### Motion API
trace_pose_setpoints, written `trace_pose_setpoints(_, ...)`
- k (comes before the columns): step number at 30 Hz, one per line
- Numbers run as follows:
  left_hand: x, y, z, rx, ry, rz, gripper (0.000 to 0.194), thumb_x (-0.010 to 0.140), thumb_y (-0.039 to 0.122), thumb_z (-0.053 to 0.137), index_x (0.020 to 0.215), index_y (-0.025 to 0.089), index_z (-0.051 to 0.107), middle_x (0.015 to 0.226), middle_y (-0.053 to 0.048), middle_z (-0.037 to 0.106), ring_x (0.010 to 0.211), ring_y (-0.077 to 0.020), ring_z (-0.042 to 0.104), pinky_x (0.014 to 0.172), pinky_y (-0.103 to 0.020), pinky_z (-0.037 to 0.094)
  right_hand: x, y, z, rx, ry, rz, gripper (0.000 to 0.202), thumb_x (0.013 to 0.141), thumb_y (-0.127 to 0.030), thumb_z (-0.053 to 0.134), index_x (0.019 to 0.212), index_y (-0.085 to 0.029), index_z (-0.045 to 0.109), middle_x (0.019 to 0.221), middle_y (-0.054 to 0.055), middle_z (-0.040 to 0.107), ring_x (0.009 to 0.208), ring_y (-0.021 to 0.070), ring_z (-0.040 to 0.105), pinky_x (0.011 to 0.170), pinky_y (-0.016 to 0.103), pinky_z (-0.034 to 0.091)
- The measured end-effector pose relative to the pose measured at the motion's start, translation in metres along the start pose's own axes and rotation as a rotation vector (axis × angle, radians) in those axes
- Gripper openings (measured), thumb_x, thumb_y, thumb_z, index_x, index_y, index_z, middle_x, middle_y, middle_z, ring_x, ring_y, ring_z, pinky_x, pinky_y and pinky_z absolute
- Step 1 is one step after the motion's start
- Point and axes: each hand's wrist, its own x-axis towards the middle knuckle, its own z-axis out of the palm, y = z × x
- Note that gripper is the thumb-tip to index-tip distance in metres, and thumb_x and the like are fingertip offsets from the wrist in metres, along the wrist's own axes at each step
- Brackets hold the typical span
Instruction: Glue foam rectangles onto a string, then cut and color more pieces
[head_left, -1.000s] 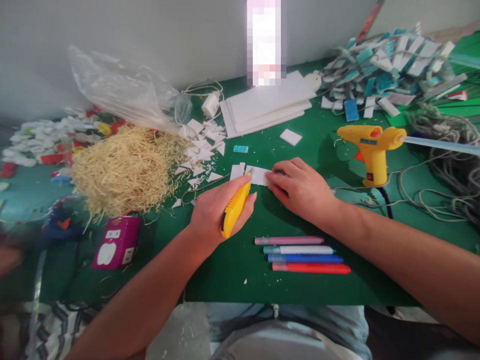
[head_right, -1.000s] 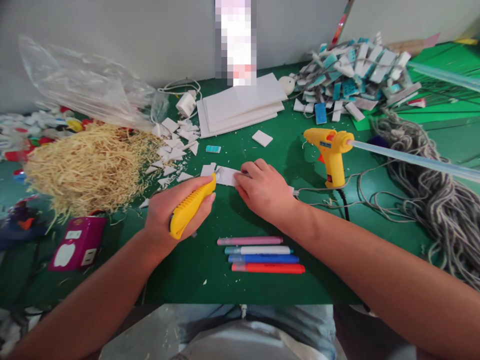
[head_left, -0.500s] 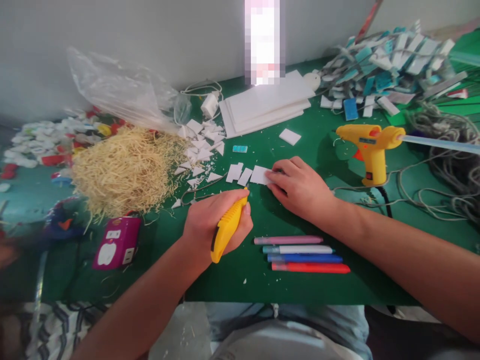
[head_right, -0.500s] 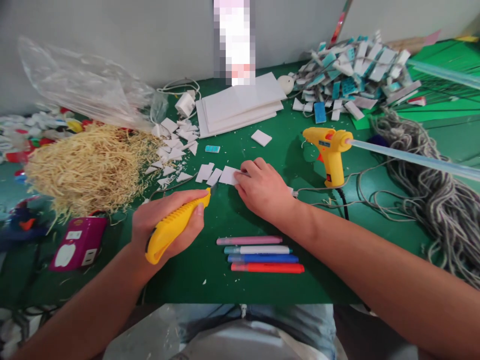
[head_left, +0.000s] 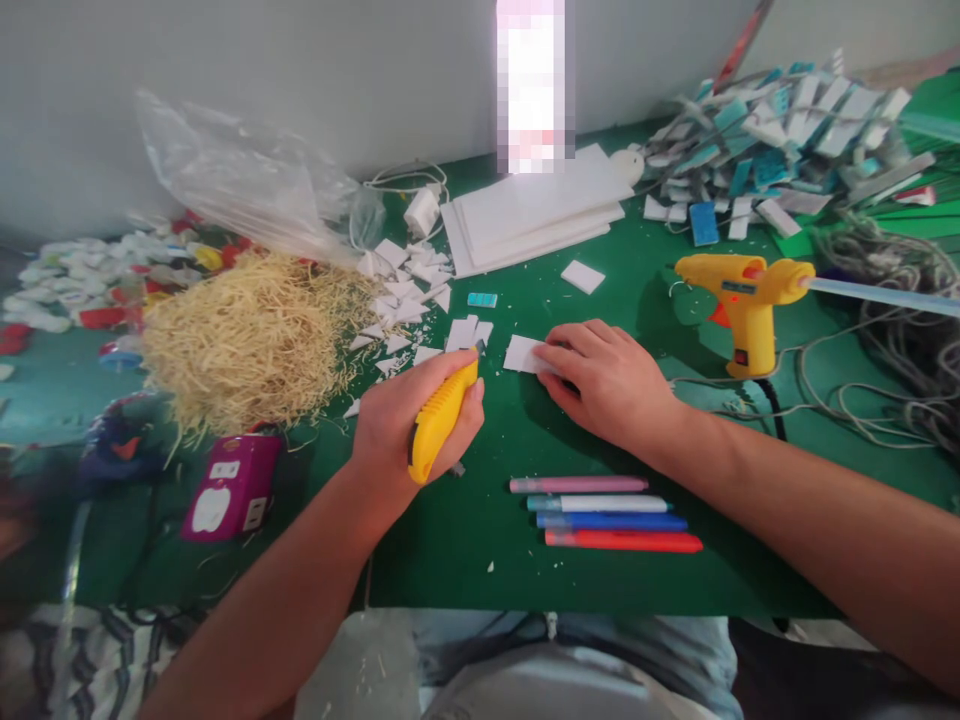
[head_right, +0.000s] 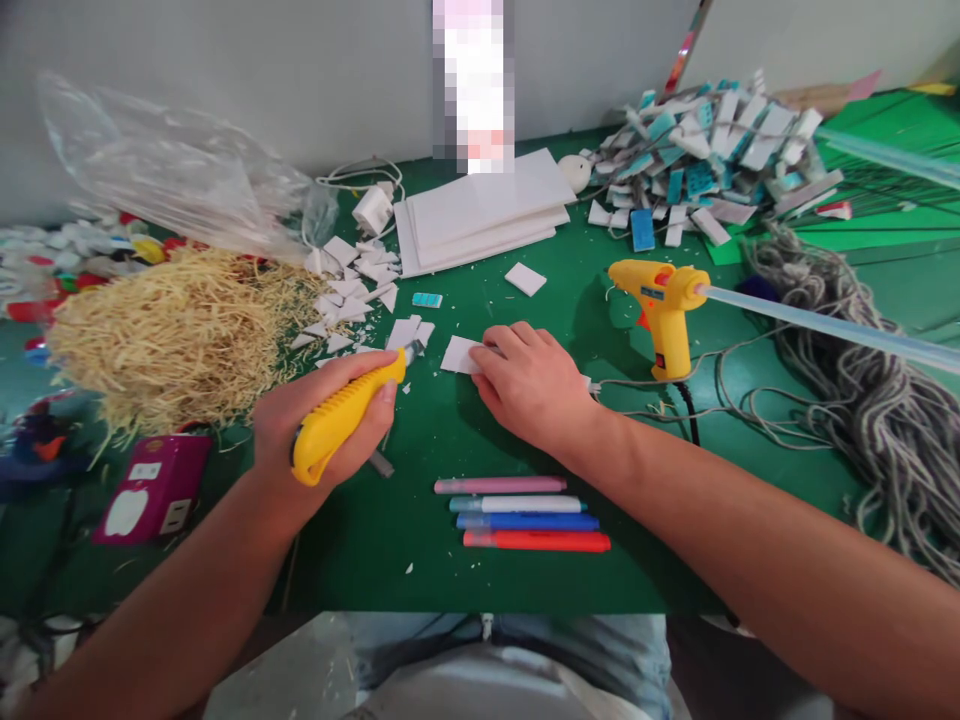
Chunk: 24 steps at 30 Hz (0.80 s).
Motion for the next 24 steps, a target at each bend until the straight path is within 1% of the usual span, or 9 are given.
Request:
trace_pose_setpoints(5, 0.001, -0.008, 0.000, -0.004, 0.042, -0.030, 0.021, 0.094, 0.021, 0.068, 0.115, 0.020, 0.071, 0.106, -0.005, 0.082, 0.083, -0.0162, 0.079, 0.082, -0.023, 0.064, -0.001, 0.000, -0.004, -0.031, 0.033, -0.008, 0.026, 0.098, -0.023, 0.052, 0.109, -0.018, 0.076, 0.115, 0.013, 0.074, 0.100, 0.0259, 0.060, 0.080, 0.037, 0.043)
trace_pose_setpoints(10, 0.001, -0.013, -0.003, -0.030, 0.137, -0.053, 0.019, 0.094, 0.021, 0.067, 0.112, 0.017, 0.072, 0.103, -0.007, 0.081, 0.085, -0.0166, 0.079, 0.081, -0.024, 0.063, -0.002, 0.001, -0.010, -0.058, -0.004, 0.019, 0.023, 0.092, -0.018, 0.056, 0.102, -0.019, 0.077, 0.106, 0.013, 0.075, 0.096, 0.0267, 0.059, 0.079, 0.038, 0.042)
trace_pose_setpoints(13, 0.000, -0.013, -0.004, -0.028, 0.176, -0.065, 0.019, 0.095, 0.023, 0.066, 0.112, 0.018, 0.073, 0.101, -0.006, 0.081, 0.083, -0.0166, 0.079, 0.077, -0.024, 0.063, -0.002, 0.003, -0.010, -0.071, -0.005, -0.008, 0.025, 0.094, -0.018, 0.054, 0.104, -0.018, 0.077, 0.105, 0.012, 0.076, 0.094, 0.0260, 0.060, 0.078, 0.037, 0.042)
trace_pose_setpoints(18, -0.001, -0.013, -0.006, -0.020, 0.211, -0.073, 0.020, 0.098, 0.026, 0.064, 0.115, 0.021, 0.073, 0.102, -0.004, 0.081, 0.081, -0.0164, 0.079, 0.074, -0.026, 0.065, -0.001, 0.007, -0.008, -0.047, 0.014, -0.039, 0.032, 0.103, -0.024, 0.049, 0.119, -0.016, 0.074, 0.114, 0.013, 0.076, 0.100, 0.0257, 0.062, 0.082, 0.037, 0.044)
trace_pose_setpoints(21, 0.000, -0.013, -0.007, -0.019, 0.219, -0.060, 0.020, 0.098, 0.027, 0.063, 0.115, 0.021, 0.073, 0.102, -0.004, 0.081, 0.082, -0.0167, 0.079, 0.076, -0.027, 0.066, -0.001, 0.007, -0.008, -0.025, 0.031, -0.030, 0.031, 0.102, -0.025, 0.050, 0.119, -0.016, 0.075, 0.114, 0.014, 0.075, 0.101, 0.0265, 0.063, 0.083, 0.038, 0.046)
trace_pose_setpoints(24, 0.000, -0.013, -0.007, -0.023, 0.186, -0.087, 0.020, 0.099, 0.029, 0.062, 0.116, 0.023, 0.072, 0.106, -0.004, 0.081, 0.087, -0.0178, 0.079, 0.079, -0.029, 0.067, -0.001, 0.007, -0.008, -0.012, 0.017, -0.008, 0.030, 0.098, -0.021, 0.053, 0.118, -0.017, 0.075, 0.112, 0.014, 0.075, 0.099, 0.0272, 0.062, 0.081, 0.039, 0.046)
